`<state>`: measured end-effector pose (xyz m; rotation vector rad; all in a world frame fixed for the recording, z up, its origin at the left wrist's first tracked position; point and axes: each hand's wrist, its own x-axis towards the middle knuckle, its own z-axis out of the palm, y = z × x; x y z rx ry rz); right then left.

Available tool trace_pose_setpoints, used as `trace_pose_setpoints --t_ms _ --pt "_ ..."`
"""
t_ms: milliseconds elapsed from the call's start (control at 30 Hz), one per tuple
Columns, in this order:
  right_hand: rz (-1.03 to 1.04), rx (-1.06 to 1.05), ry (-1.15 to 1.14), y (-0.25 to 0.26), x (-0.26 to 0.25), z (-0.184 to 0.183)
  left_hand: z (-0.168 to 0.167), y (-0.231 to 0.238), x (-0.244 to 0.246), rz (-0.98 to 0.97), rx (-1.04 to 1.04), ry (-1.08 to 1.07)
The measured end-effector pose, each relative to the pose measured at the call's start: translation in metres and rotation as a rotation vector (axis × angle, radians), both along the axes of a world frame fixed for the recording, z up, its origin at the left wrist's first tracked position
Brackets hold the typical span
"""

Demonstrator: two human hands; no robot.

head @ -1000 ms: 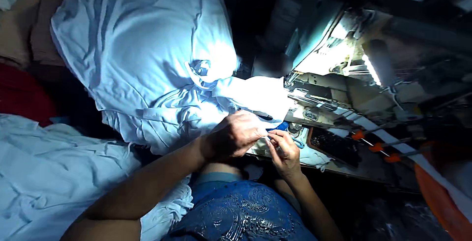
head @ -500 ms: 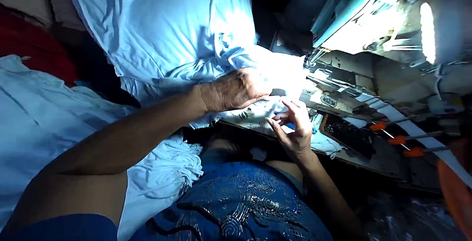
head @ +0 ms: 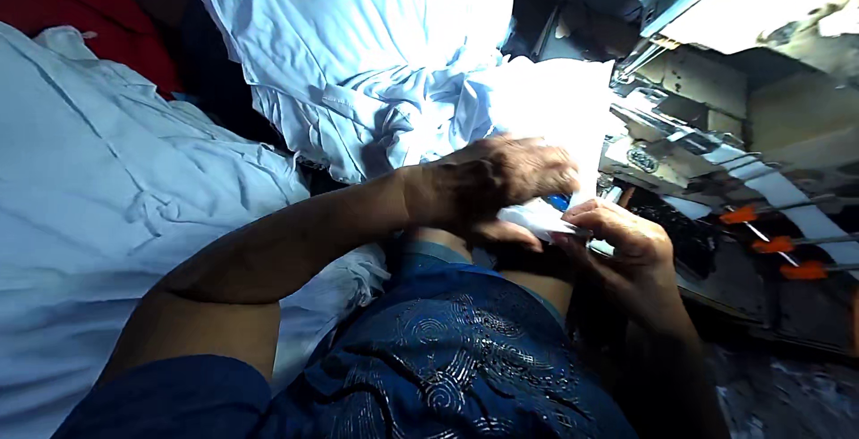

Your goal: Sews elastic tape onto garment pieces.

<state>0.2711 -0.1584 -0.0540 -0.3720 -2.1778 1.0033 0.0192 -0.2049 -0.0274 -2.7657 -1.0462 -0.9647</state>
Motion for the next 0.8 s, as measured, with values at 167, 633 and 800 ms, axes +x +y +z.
trace_pose_setpoints --t_ms 167,633,800 --pt "0.02 -0.328 0.289 0.005 0.03 0.004 -0.052 0.041 -0.068 0.559 -0.202 0.116" --pt "-0.166 -0.586 0.183 -0.005 -0.027 -0.051 0.061 0.102 -0.098 0.822 -0.054 0.268" --pt "-0.213 -0.587 0.227 -0.005 -0.014 -0.039 -0.023 0.051 -0.019 0.124 -0.002 0.094"
